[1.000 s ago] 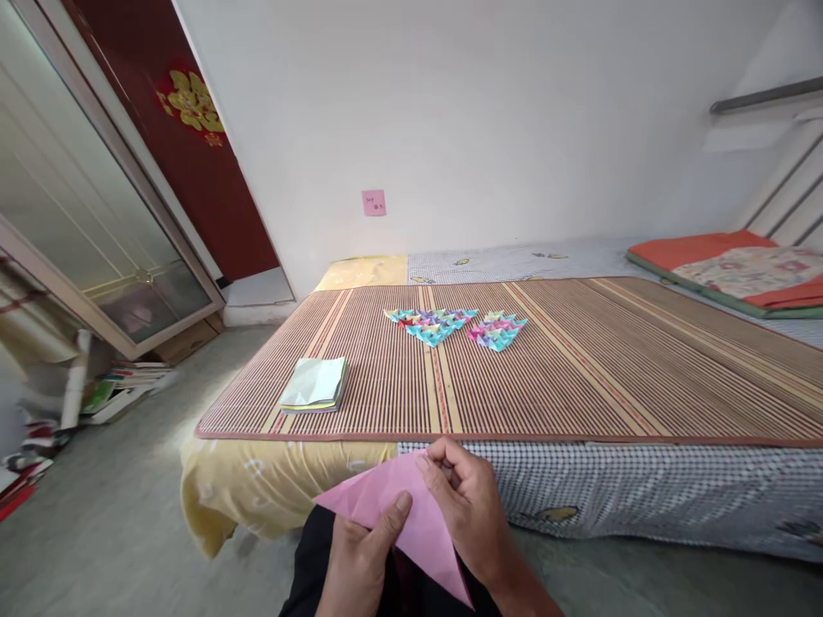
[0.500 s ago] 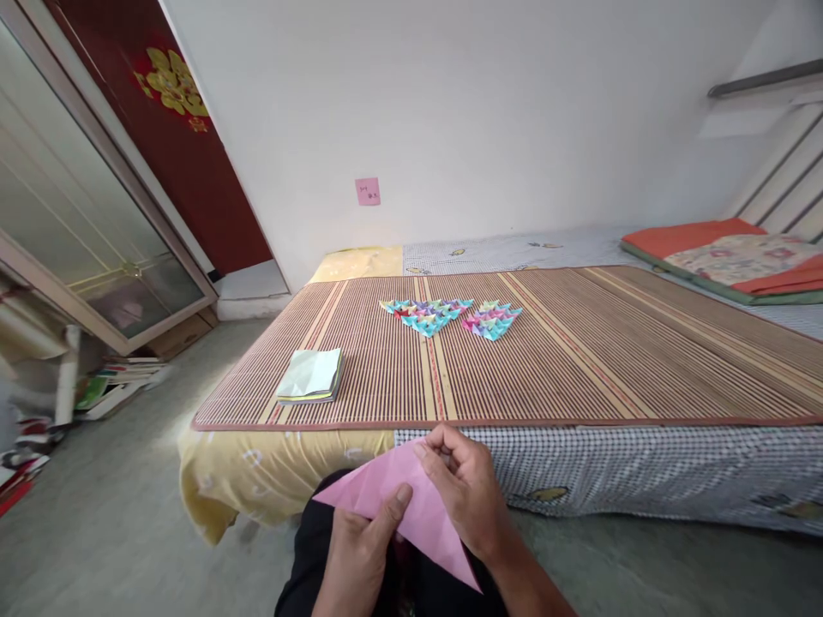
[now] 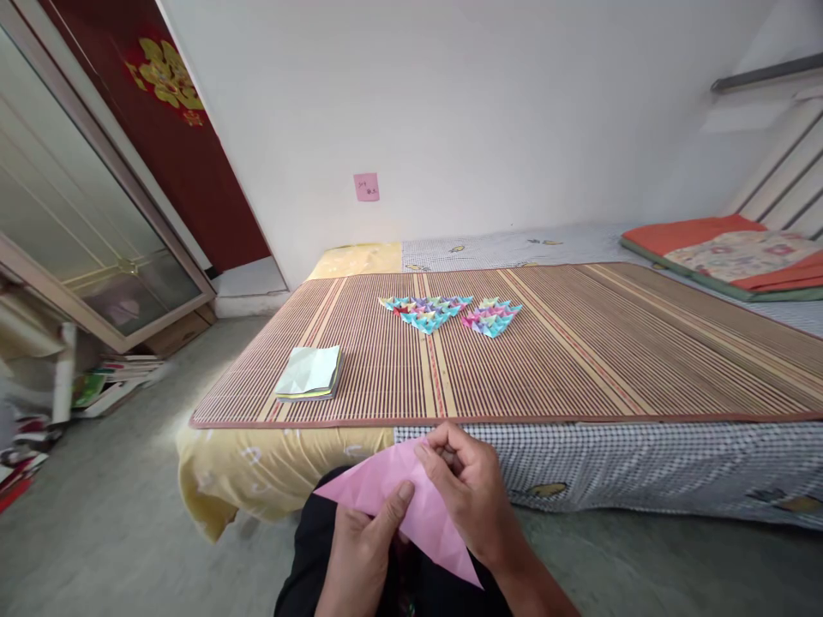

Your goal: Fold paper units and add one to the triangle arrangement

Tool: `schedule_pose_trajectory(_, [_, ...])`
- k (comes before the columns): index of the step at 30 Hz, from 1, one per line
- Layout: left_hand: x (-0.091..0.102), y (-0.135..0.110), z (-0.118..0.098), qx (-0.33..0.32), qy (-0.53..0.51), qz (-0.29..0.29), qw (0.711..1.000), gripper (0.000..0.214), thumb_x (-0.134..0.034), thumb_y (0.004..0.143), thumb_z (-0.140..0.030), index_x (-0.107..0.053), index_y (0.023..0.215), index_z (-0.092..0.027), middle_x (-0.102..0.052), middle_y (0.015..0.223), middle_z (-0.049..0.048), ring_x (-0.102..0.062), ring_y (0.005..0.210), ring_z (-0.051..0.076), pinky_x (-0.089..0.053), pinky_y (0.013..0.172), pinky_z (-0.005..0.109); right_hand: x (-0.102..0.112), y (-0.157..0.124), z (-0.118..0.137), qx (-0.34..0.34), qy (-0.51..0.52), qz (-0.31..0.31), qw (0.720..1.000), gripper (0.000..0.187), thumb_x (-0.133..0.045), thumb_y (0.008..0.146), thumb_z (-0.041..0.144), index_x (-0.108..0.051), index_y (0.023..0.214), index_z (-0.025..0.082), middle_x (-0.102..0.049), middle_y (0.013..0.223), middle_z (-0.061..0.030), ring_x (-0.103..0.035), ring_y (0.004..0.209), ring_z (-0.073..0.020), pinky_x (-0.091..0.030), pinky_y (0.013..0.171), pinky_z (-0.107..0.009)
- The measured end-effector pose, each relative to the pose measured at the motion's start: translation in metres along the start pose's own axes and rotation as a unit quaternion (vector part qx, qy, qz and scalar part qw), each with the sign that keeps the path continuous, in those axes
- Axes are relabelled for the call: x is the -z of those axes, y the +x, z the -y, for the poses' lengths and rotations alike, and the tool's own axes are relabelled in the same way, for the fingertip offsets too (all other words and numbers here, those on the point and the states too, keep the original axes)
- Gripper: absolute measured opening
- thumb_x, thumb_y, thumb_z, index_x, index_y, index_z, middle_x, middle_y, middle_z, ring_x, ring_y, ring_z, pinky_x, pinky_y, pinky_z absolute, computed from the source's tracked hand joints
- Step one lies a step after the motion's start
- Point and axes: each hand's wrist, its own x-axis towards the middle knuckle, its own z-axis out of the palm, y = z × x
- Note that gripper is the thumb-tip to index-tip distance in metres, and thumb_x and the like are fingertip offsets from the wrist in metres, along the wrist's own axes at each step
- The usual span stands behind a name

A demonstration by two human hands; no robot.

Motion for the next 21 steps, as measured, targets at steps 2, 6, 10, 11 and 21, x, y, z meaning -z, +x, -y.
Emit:
schedule_pose_trajectory(2, [-0.001,-0.001,-0.002,0.011,0.010,0.005,1.000,0.042,-0.084,0.076,-0.051,-0.066,0.061,-0.016,-0.056,0.055,-0.0021,-0.048,0.053,0.014,-0.045,0.055,0.027,0.000,-0.001,-0.001,0.008,-0.011,-0.004,1.000,0.028,-0.063,0.096,0.036,-0.057,0.073,0.020,-0.052,0.061,0.0039,-0.043,0.051,-0.0107,-0.034,0.048,-0.023])
schedule_pose_trajectory(6, [0.006,0.001,0.004,0.017,0.036,0.014,0.999,0.049,-0.083,0.077,-0.053,-0.057,0.056,-0.018,-0.048,0.050,-0.0049,-0.040,0.048,0.011,-0.036,0.049,0.024,-0.001,0.000,-0.005,-0.005,-0.003,-0.002,1.000,0.028,-0.064,0.095,0.037,-0.059,0.074,0.020,-0.051,0.061,0.0040,-0.044,0.052,-0.0111,-0.035,0.048,-0.023])
schedule_pose_trajectory(10, [0.014,0.008,0.010,-0.011,0.063,0.013,0.998,0.048,-0.084,0.075,-0.054,-0.056,0.056,-0.019,-0.053,0.052,-0.0029,-0.046,0.050,0.012,-0.039,0.049,0.025,0.002,0.006,-0.007,-0.056,0.065,0.028,0.996,0.033,-0.065,0.095,0.046,-0.060,0.076,0.019,-0.054,0.066,0.0027,-0.049,0.058,-0.0126,-0.040,0.053,-0.023])
schedule_pose_trajectory(11, [0.016,0.009,0.010,-0.017,0.071,0.009,0.997,0.050,-0.083,0.077,-0.054,-0.054,0.054,-0.020,-0.052,0.050,-0.0028,-0.045,0.049,0.012,-0.039,0.048,0.024,0.004,0.007,-0.007,-0.069,0.082,0.043,0.993,0.035,-0.064,0.095,0.048,-0.059,0.076,0.019,-0.053,0.066,0.0027,-0.049,0.059,-0.0128,-0.040,0.054,-0.023])
schedule_pose_trajectory(21, [0.029,0.027,0.007,-0.058,0.052,-0.036,0.996,0.044,-0.082,0.081,-0.045,-0.057,0.056,-0.019,-0.056,0.054,-0.0018,-0.052,0.054,0.015,-0.044,0.054,0.026,0.003,-0.002,-0.015,-0.178,0.087,0.280,0.939,0.042,-0.066,0.093,0.051,-0.072,0.077,0.013,-0.069,0.061,-0.0042,-0.062,0.051,-0.0142,-0.050,0.053,-0.025])
